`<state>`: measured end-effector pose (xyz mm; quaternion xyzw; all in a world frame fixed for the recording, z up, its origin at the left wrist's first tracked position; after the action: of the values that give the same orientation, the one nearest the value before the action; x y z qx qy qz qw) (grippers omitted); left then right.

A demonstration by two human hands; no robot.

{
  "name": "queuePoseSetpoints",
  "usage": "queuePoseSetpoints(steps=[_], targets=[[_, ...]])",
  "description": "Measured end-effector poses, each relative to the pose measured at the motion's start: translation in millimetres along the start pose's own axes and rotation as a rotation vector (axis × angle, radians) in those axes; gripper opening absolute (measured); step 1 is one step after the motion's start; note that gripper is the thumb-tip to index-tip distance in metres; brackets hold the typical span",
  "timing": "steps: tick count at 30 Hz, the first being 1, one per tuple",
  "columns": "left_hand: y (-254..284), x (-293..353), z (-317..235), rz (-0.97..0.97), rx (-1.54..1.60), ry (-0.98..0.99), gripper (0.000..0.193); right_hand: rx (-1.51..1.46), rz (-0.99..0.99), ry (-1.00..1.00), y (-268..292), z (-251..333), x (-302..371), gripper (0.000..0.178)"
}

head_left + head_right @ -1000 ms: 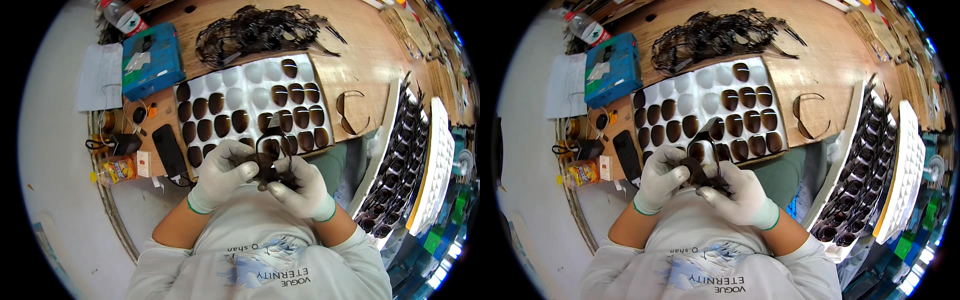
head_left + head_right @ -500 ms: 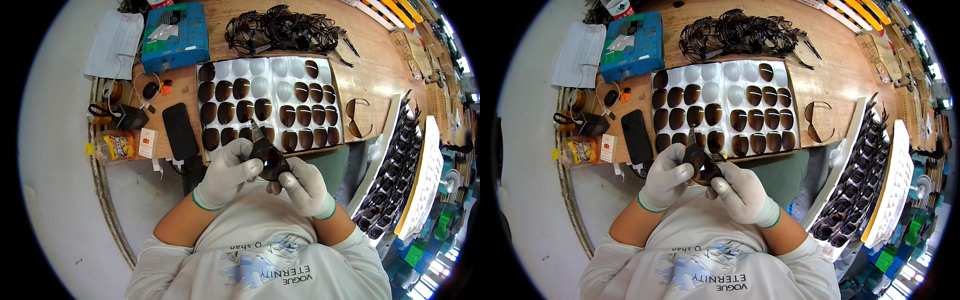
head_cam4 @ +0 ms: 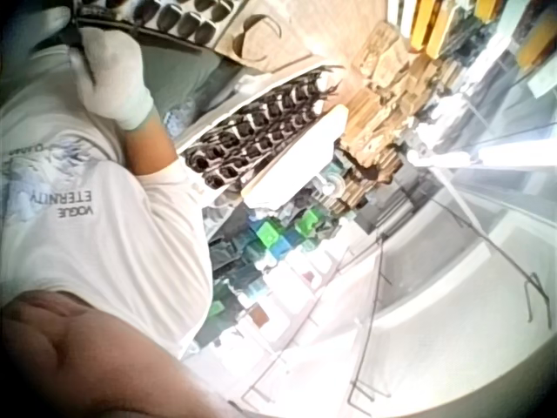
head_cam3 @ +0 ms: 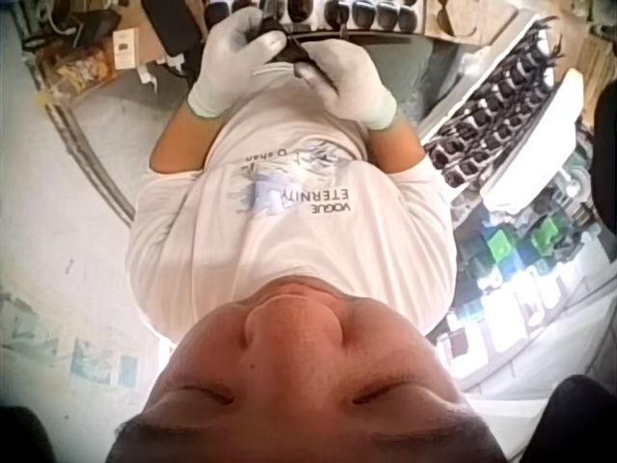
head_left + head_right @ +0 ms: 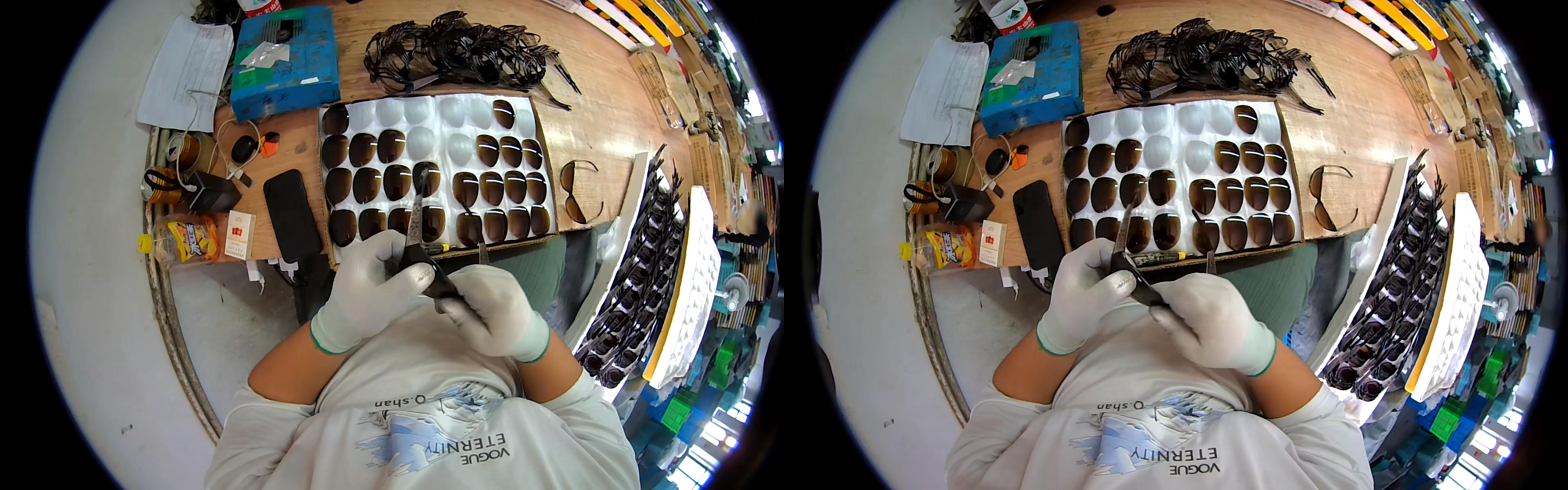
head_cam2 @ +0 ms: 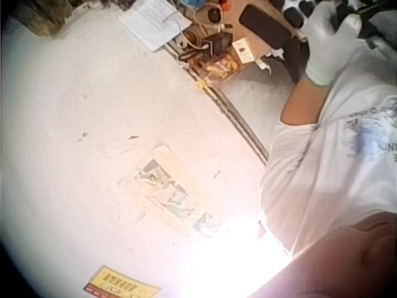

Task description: The person assembles sunglasses by inserting lenses into frames and placing the finished pairs into a foam tray. They handle lenses and frames one at a time, using both hands to fit the parts together and then store the completed units.

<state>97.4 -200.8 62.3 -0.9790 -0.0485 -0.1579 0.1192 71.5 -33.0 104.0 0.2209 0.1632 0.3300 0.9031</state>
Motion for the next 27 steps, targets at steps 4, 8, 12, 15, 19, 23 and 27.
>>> queuePoseSetpoints(steps=[4,8,12,15,19,23,27], targets=[[-3,-2,-5,0.004,-0.022,0.041,0.017,-0.009,-0.018,0.039,-7,-1,1,0.026],[-6,0,-10,0.013,-0.090,0.051,0.017,-0.069,0.024,0.000,-9,-7,9,0.029],[-13,-2,-10,-0.049,-0.174,0.031,0.019,-0.069,0.012,-0.076,-8,-16,18,0.026],[-17,1,-6,-0.071,-0.174,0.000,0.022,-0.067,-0.027,-0.062,0,-13,20,0.021],[-26,6,-22,0.051,-0.299,-0.201,0.018,-0.139,-0.050,-0.032,15,-14,19,0.014],[-41,8,-29,0.065,-0.179,-0.180,0.016,-0.275,-0.087,-0.234,28,-19,19,0.010],[-51,5,-34,0.151,-0.123,-0.111,0.026,-0.395,-0.240,-0.326,34,-17,20,0.014]])
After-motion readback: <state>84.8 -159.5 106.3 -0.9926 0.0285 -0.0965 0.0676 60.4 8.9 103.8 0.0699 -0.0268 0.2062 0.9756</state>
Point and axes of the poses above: each hand's wrist, its own x-axis away from the middle knuckle, its own y-axis out of the back of the hand, z = x × y, the point moved 6 cm from there along -x, towards the middle knuckle, and after that the axes turned 7 degrees about -z, right-handed, at the moved point
